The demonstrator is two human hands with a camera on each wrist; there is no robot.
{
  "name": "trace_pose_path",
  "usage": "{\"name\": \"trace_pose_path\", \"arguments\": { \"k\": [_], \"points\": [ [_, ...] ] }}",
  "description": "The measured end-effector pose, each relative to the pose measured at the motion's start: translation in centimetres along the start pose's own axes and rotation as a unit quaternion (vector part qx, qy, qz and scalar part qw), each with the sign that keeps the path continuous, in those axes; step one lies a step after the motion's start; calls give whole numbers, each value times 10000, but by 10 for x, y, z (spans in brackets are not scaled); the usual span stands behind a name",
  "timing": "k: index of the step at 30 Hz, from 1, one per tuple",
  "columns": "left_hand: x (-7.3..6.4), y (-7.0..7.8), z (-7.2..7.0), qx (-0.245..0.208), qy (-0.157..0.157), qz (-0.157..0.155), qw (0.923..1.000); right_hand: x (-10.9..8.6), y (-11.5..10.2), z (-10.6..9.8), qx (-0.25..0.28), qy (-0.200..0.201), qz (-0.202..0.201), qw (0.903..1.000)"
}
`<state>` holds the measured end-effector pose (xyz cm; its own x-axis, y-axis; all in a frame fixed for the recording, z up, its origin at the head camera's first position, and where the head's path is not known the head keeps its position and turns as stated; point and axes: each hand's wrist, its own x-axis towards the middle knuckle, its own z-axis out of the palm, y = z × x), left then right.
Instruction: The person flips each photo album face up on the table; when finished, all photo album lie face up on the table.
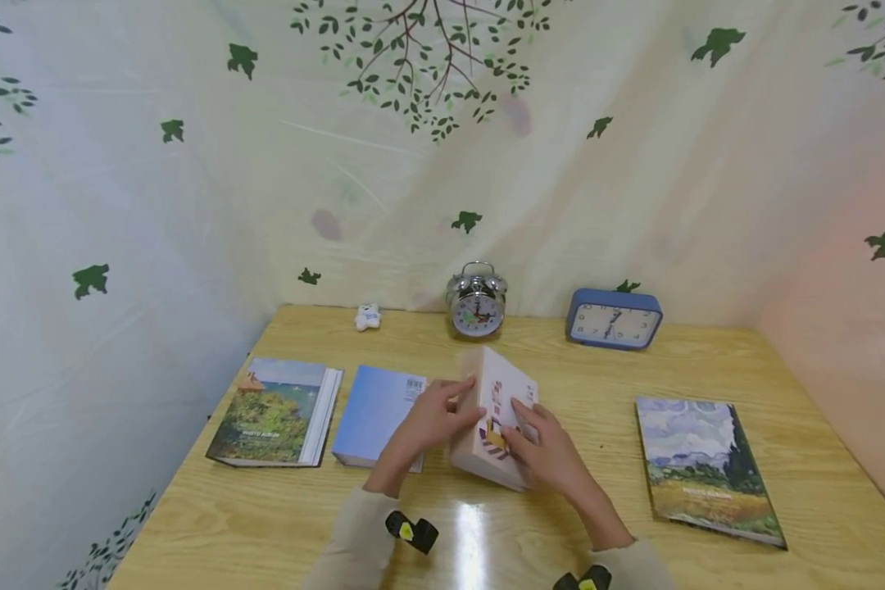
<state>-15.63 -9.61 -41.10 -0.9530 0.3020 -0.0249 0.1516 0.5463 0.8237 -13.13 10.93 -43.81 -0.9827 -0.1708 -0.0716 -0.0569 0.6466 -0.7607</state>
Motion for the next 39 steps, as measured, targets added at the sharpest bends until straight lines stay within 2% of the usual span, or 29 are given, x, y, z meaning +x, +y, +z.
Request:
{"name": "trace_pose_path", "arguments": {
  "k": [3, 9, 14, 24, 29, 35, 39],
  "points": [
    [-1, -3, 6, -118, -101, 23, 9999, 0, 3, -2, -146, -5, 241, 9996],
    [-2, -6, 21, -100, -107, -374, 9992, 2, 11, -4, -311, -73, 540, 9980],
    [-3, -3, 28, -92, -19, -639, 9979, 4, 13, -3, -306, -80, 561, 9979],
    [-2, -7, 32, 102, 61, -563, 9983, 6, 16, 0, -551, 61, 470, 9974],
    [-2, -10, 32, 216, 123, -549, 9982, 6, 19, 4, -613, 173, 276, 9976],
    [-5, -16, 28, -4, 131, -671, 9977, 6, 22, 9, -730, 304, -30, 9969],
    [-6, -19, 26, -114, 102, -730, 9972, 4, 21, 11, -757, 320, -88, 9966]
  ]
}}
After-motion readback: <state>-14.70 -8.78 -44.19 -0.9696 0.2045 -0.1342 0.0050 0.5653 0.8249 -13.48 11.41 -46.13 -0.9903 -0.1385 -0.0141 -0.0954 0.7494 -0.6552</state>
